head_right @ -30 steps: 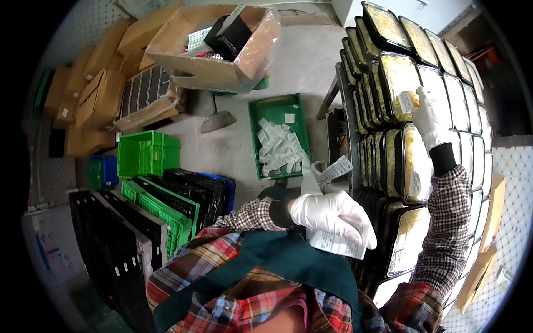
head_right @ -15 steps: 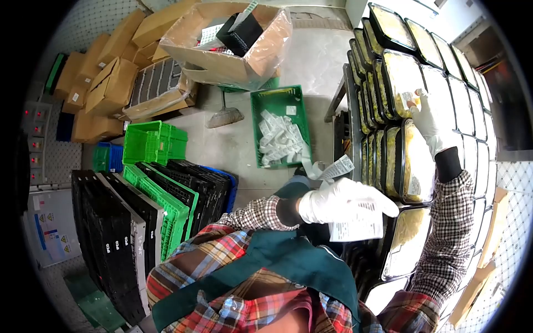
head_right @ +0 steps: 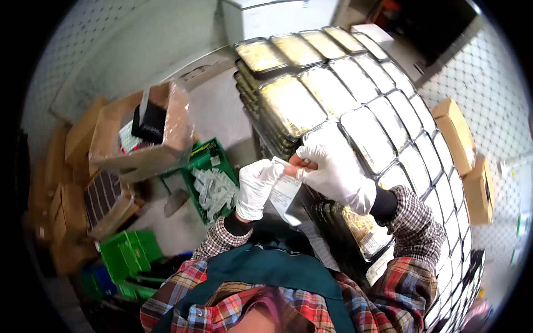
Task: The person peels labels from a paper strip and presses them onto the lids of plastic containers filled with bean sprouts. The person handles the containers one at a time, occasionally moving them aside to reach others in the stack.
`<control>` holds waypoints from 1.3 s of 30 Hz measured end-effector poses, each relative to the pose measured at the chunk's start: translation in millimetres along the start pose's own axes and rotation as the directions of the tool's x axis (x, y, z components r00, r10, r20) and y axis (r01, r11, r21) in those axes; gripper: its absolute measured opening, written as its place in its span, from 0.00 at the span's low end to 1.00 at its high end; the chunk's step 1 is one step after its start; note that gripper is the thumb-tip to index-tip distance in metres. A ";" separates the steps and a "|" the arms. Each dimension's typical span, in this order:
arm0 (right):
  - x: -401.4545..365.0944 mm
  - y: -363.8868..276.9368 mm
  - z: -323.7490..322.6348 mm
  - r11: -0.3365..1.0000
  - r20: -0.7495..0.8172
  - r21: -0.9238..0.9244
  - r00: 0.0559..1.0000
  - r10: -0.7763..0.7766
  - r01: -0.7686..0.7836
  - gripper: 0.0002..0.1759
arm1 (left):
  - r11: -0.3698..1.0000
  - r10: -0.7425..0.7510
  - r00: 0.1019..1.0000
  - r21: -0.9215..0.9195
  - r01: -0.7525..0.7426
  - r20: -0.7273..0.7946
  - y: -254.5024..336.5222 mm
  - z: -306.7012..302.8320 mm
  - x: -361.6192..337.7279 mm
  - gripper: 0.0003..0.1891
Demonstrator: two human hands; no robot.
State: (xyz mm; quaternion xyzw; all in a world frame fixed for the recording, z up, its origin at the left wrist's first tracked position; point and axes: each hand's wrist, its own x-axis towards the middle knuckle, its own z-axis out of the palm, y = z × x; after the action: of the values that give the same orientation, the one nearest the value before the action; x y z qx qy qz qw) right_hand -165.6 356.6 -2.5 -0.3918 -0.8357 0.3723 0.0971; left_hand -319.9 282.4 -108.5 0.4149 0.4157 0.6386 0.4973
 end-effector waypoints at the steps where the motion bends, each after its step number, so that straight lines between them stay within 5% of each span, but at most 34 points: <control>1: 4.4 -7.5 -11.4 0.999 -0.026 -0.037 0.999 0.029 -0.030 0.12 | 1.000 -0.001 0.996 -0.013 0.002 0.091 -1.8 -0.1 11.3 0.07; 3: 39.5 75.9 -11.7 0.887 -0.342 0.442 0.939 0.031 0.132 0.11 | 0.919 -0.209 0.930 -0.266 0.292 0.302 -9.9 -21.2 25.8 0.06; 5: 68.1 102.8 -76.6 0.960 -0.417 0.261 0.884 0.210 -0.105 0.13 | 0.925 -0.258 0.842 -0.131 0.357 0.473 16.5 -45.0 45.4 0.09; 6: 74.2 120.2 -93.6 0.963 -0.417 0.198 0.874 0.252 -0.183 0.13 | 0.924 -0.249 0.868 -0.162 0.346 0.429 20.3 -60.7 53.2 0.10; 8: 87.6 155.0 -99.2 0.966 -0.397 0.137 0.881 0.258 -0.221 0.16 | 0.983 -0.039 0.969 -0.164 0.081 0.243 21.1 -95.0 72.2 0.11; 9: 95.8 144.1 -93.7 0.927 -0.401 -0.040 0.855 0.328 -0.374 0.16 | 0.913 -0.028 0.981 -0.396 0.103 0.190 11.7 -118.9 87.0 0.04; 11: 113.9 154.5 -77.6 0.940 -0.440 -0.044 0.851 0.286 -0.339 0.16 | 0.300 0.017 0.881 -0.843 0.447 0.473 26.0 -155.4 110.5 0.14; 12: 122.4 156.7 -70.8 0.922 -0.444 0.005 0.825 0.349 -0.387 0.16 | 0.718 0.204 0.959 -0.696 -0.012 0.195 30.9 -163.8 119.1 0.15; 13: 128.5 160.3 -64.9 0.900 -0.443 0.056 0.797 0.411 -0.433 0.15 | 0.662 0.270 0.953 -0.746 -0.077 0.141 33.9 -167.7 129.6 0.16; 18: 137.3 182.3 -49.1 0.784 -0.579 -0.318 0.764 0.285 -0.533 0.18 | 0.938 0.091 0.994 -0.339 -0.067 0.054 30.7 -157.1 139.4 0.18; 20: 140.5 182.9 -50.0 0.678 -0.560 -0.356 0.728 0.395 -0.643 0.17 | 0.961 0.075 0.976 -0.276 -0.016 0.204 24.8 -142.4 143.3 0.13; 22: 137.3 183.8 -51.1 0.778 -0.536 -0.270 0.760 0.369 -0.568 0.19 | 0.978 0.044 0.969 -0.207 0.007 0.244 24.0 -116.0 145.3 0.12; 24: 128.7 184.7 -53.4 0.971 -0.527 -0.041 0.831 0.180 -0.236 0.20 | 0.991 0.001 0.958 -0.129 0.037 0.285 18.2 -97.8 144.1 0.12; 26: 118.7 64.8 -56.4 0.937 -0.361 -0.001 0.874 0.326 -0.350 0.20 | 0.998 -0.010 0.962 -0.064 0.029 0.274 8.6 -80.7 140.1 0.10; 27: 111.3 54.5 -46.7 0.917 -0.191 0.355 0.946 0.263 -0.183 0.22 | 0.999 -0.014 0.962 -0.036 0.025 0.271 4.3 -71.8 137.3 0.10; 28: 104.7 28.6 -47.1 0.922 -0.003 0.347 0.983 0.184 -0.172 0.22 | 0.997 0.024 0.973 -0.073 -0.008 0.230 -1.1 -61.8 134.2 0.11; 29: 98.2 17.7 -32.5 0.898 -0.003 0.350 0.958 0.285 -0.266 0.21 | 0.999 0.029 0.977 -0.051 -0.018 0.213 -4.5 -56.6 133.9 0.11; 31: 83.3 -12.6 -21.7 0.921 -0.160 0.207 0.917 0.365 -0.331 0.16 | 0.983 -0.079 0.977 -0.150 0.110 0.198 2.0 -42.4 132.5 0.11; 35: 74.1 61.5 -40.0 0.896 -0.282 0.435 0.931 0.233 -0.093 0.14 | 0.940 -0.222 0.865 -0.136 0.312 0.449 -1.6 -26.2 132.3 0.10; 36: 77.3 67.9 -66.2 0.900 -0.332 0.341 0.860 0.387 -0.273 0.14 | 0.925 -0.284 0.744 -0.031 0.379 0.605 3.9 -34.9 137.2 0.08; 37: 79.0 101.8 -97.3 0.932 -0.396 0.208 0.846 0.357 -0.297 0.14 | 0.903 -0.386 0.664 0.113 0.415 0.641 6.7 -40.3 142.4 0.07; 39: 89.9 210.7 -129.1 0.954 -0.596 0.274 0.757 0.267 -0.120 0.18 | 0.967 -0.084 0.684 -0.106 0.231 0.725 -7.1 -59.4 148.9 0.07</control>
State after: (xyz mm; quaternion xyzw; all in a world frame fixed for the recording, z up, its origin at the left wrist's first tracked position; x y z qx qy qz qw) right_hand -44.9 580.1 -70.3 -0.5647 -0.6639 0.3184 0.3728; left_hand -397.9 422.5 -116.3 0.5434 0.1615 0.4185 0.7096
